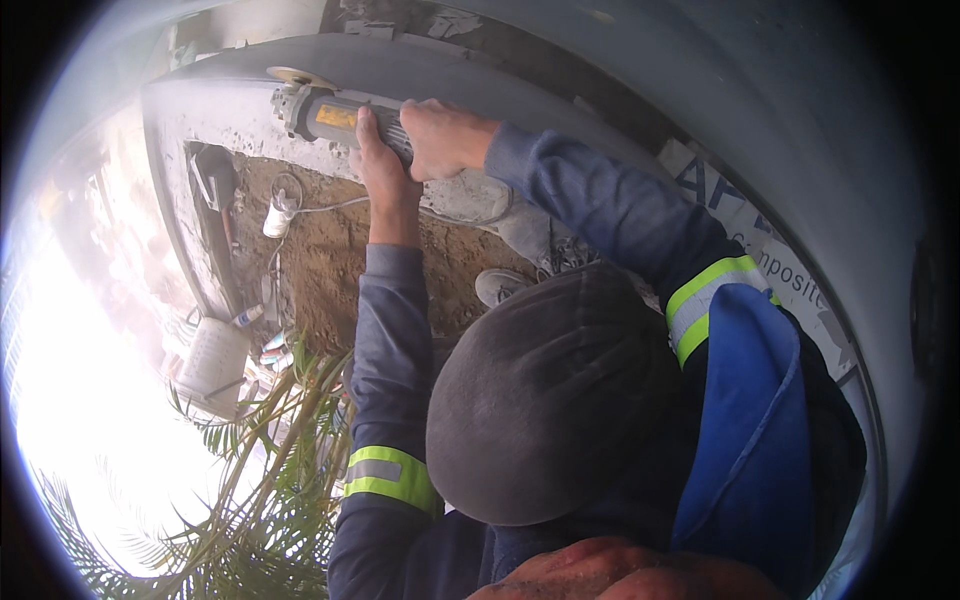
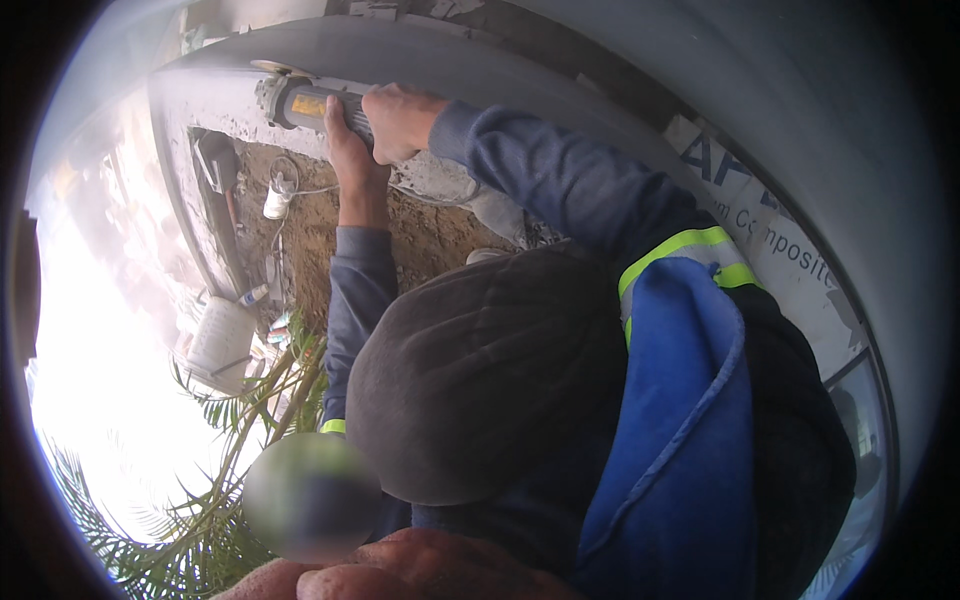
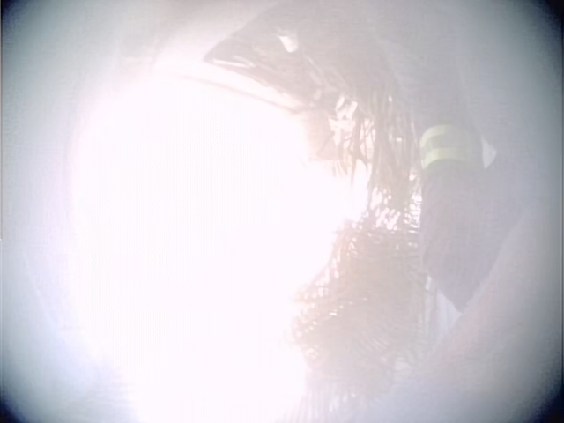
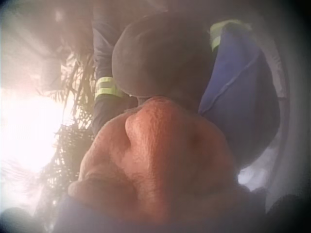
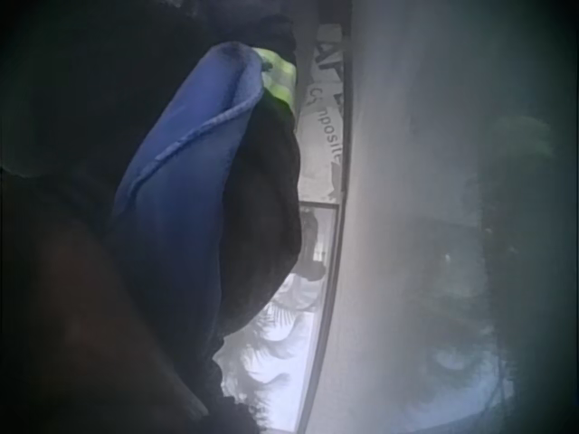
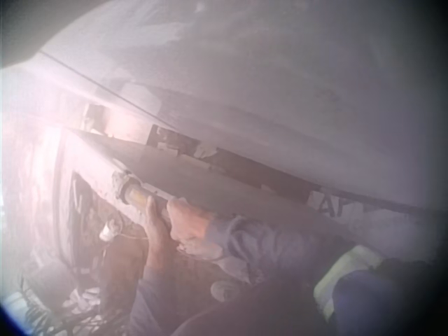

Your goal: The person uses an angle grinder to smooth a curved concrete or stone surface. They hold the tool with both hands and move it along the edge, generating dust. The person briefly pauses to wipe the surface with their hand before resuming grinding.

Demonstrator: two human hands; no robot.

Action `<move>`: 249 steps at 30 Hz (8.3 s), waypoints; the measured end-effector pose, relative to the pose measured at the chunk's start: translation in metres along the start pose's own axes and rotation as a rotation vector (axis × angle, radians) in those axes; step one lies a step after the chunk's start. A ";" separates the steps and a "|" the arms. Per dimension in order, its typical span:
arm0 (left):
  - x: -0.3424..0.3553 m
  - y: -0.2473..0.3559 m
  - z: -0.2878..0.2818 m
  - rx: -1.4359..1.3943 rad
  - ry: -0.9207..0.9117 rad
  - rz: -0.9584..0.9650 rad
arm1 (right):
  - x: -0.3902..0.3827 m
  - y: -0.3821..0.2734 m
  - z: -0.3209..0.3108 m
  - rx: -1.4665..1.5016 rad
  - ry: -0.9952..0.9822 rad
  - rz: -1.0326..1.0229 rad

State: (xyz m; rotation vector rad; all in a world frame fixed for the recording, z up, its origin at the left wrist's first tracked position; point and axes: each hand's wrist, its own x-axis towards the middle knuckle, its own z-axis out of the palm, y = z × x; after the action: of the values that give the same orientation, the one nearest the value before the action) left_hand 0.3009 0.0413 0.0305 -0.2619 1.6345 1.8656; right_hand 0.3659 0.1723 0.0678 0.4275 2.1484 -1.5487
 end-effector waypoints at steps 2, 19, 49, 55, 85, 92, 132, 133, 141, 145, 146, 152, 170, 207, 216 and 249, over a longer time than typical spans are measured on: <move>0.003 0.002 -0.002 -0.002 0.000 0.001 | 0.004 -0.002 0.000 0.007 -0.009 -0.001; -0.004 0.005 0.006 0.011 0.015 -0.053 | -0.006 -0.004 -0.005 -0.067 0.011 -0.010; 0.006 0.003 -0.002 -0.023 0.023 -0.044 | 0.003 -0.003 -0.002 -0.006 0.013 -0.025; 0.007 0.006 0.001 -0.038 0.023 -0.071 | 0.005 -0.004 -0.005 -0.053 -0.007 -0.011; 0.002 0.000 -0.002 -0.009 -0.009 -0.069 | 0.002 0.003 0.000 -0.003 0.029 -0.048; -0.001 0.004 0.001 0.007 -0.019 -0.088 | -0.002 -0.002 -0.006 -0.074 -0.031 0.001; 0.000 0.000 -0.003 -0.028 -0.010 -0.094 | -0.007 -0.008 -0.007 -0.086 -0.023 0.035; 0.000 -0.001 -0.003 -0.039 -0.002 -0.095 | -0.006 -0.007 -0.007 -0.077 -0.016 0.025; 0.008 -0.005 -0.010 -0.012 -0.032 -0.102 | 0.000 -0.002 -0.004 -0.070 -0.031 0.023; 0.009 -0.003 -0.010 -0.008 -0.040 -0.102 | 0.002 -0.004 -0.007 -0.072 -0.044 0.012; 0.009 -0.003 -0.009 -0.018 -0.043 -0.106 | 0.003 -0.004 -0.007 -0.075 -0.054 0.018; -0.009 0.001 0.008 -0.041 -0.011 -0.103 | -0.012 0.002 -0.003 -0.046 0.013 0.024; -0.032 -0.009 0.019 0.041 0.007 -0.074 | -0.035 0.017 -0.001 0.016 0.033 0.014; -0.036 -0.012 0.020 0.001 0.009 -0.081 | -0.040 0.016 0.001 -0.028 0.079 -0.001; -0.013 -0.012 0.002 0.041 -0.024 -0.079 | -0.016 0.008 -0.001 -0.029 0.004 0.024; -0.037 -0.019 0.020 0.003 -0.003 -0.041 | -0.038 0.022 0.001 -0.018 0.043 0.029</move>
State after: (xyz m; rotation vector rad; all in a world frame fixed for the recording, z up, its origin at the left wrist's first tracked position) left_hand 0.3457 0.0487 0.0385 -0.2892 1.6178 1.8324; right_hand 0.4093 0.1788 0.0700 0.4883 2.1774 -1.5158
